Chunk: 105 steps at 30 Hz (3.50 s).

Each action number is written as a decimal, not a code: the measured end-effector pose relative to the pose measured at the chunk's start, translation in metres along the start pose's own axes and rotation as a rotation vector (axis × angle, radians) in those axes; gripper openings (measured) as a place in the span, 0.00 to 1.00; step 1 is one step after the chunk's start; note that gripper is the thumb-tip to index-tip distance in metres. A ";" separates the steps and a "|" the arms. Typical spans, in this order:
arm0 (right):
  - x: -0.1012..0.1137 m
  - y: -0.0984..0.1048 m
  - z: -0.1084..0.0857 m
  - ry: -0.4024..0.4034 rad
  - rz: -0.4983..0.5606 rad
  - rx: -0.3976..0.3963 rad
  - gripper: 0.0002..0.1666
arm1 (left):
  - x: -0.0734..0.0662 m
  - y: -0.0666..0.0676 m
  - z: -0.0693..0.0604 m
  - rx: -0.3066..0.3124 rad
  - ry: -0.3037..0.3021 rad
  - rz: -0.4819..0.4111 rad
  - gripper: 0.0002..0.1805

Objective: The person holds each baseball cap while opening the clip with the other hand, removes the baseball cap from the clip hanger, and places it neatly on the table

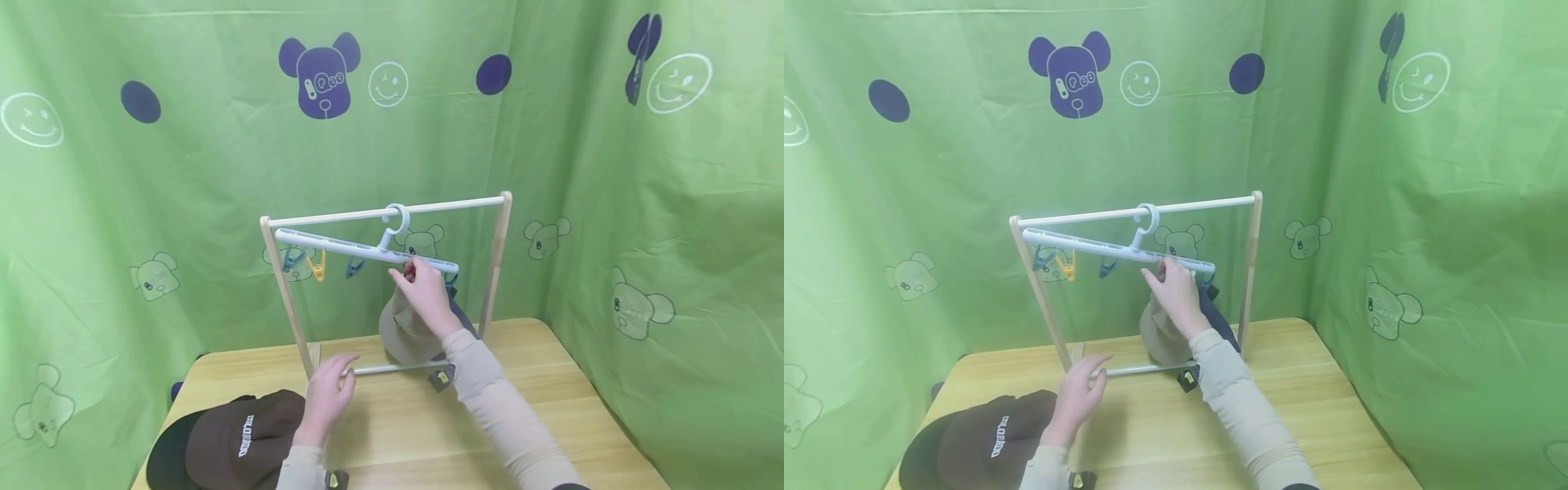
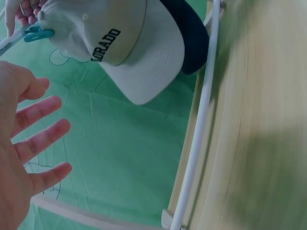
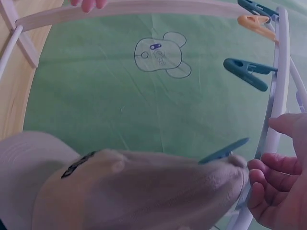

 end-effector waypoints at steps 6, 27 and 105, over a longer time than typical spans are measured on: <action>-0.009 0.001 -0.001 -0.028 -0.029 0.033 0.24 | -0.006 -0.008 0.005 -0.019 -0.003 0.009 0.17; -0.031 -0.021 -0.005 -0.163 -0.056 0.193 0.27 | -0.021 -0.035 0.011 0.121 0.125 -0.032 0.20; 0.000 -0.042 -0.009 -0.268 0.151 0.200 0.22 | -0.017 -0.062 0.060 -0.105 0.228 -0.213 0.15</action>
Point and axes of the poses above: each hand's wrist, its own z-axis towards the middle knuckle, its own y-axis out of the back of the hand, x = y × z, the point moved 3 cm from there along z, towards the middle knuckle, and after that the axes turned 1 degree about -x, right-handed, at the moved point
